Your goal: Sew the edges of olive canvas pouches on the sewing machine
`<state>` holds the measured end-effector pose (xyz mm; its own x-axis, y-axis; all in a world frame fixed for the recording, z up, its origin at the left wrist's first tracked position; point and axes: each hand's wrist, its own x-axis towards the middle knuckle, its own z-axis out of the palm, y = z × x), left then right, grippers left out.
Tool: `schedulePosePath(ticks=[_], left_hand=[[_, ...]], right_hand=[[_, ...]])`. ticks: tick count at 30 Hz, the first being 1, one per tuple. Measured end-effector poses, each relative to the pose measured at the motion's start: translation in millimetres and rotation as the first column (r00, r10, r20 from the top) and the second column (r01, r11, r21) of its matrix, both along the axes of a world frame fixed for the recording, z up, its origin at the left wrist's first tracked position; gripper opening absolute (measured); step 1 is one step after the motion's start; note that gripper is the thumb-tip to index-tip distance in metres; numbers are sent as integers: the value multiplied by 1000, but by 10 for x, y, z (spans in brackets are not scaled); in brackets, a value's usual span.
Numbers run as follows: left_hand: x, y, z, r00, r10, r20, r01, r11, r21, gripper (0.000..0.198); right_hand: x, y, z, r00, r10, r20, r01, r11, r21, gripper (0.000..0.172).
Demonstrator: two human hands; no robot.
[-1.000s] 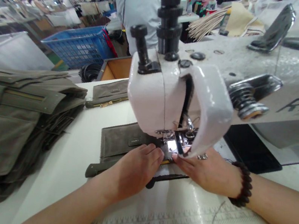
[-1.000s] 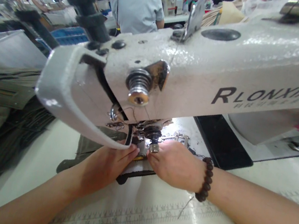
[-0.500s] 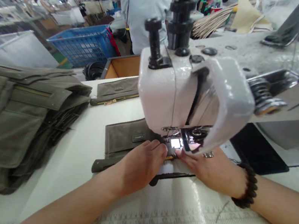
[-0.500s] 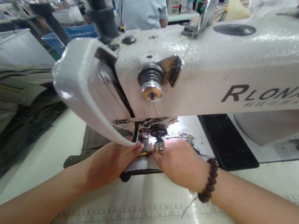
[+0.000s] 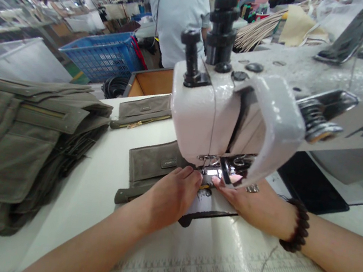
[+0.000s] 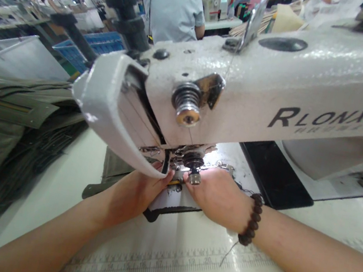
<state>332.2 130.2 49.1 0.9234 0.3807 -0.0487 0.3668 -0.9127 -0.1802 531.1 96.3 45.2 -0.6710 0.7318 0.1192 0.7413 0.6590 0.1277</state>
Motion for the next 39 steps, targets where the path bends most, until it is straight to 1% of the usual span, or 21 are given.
schedulePosePath(ticks=[4, 7, 12, 15, 20, 23, 28, 30, 34, 39], left_hand=[[15, 10, 16, 999, 24, -27, -24, 1000, 2, 28], [20, 17, 16, 998, 27, -50, -26, 999, 23, 29], [24, 27, 10, 997, 29, -75, -26, 999, 47, 30], [34, 17, 23, 996, 44, -82, -39, 997, 59, 30], [45, 16, 49, 996, 60, -64, -58, 998, 39, 30], [43, 37, 47, 998, 49, -28, -49, 999, 12, 29], [40, 66, 35, 999, 49, -9, -48, 997, 53, 29], [40, 74, 40, 1000, 27, -15, -26, 998, 61, 30], [27, 63, 50, 1000, -7, -29, 8, 998, 64, 30], [-8, 1, 19, 998, 13, -57, -13, 1000, 0, 30]], right_hand=[[0, 15, -20, 1000, -15, -8, 15, 1000, 10, 32], [-5, 24, -18, 999, -41, 14, 41, 999, -3, 34], [-3, 27, -14, 996, -66, 59, 65, 998, 23, 37], [1, 23, -3, 994, -76, 74, 75, 997, 14, 38], [10, 29, -33, 996, -73, 58, 72, 997, 20, 38], [15, 36, -73, 996, -76, 41, 75, 997, 30, 37], [13, 41, -92, 995, -89, 33, 88, 996, 26, 35], [10, 42, -85, 996, -87, 33, 87, 996, 25, 35], [13, 46, -66, 997, -72, 13, 72, 997, 32, 35], [43, 46, -35, 996, 45, -76, -44, 999, 10, 34]])
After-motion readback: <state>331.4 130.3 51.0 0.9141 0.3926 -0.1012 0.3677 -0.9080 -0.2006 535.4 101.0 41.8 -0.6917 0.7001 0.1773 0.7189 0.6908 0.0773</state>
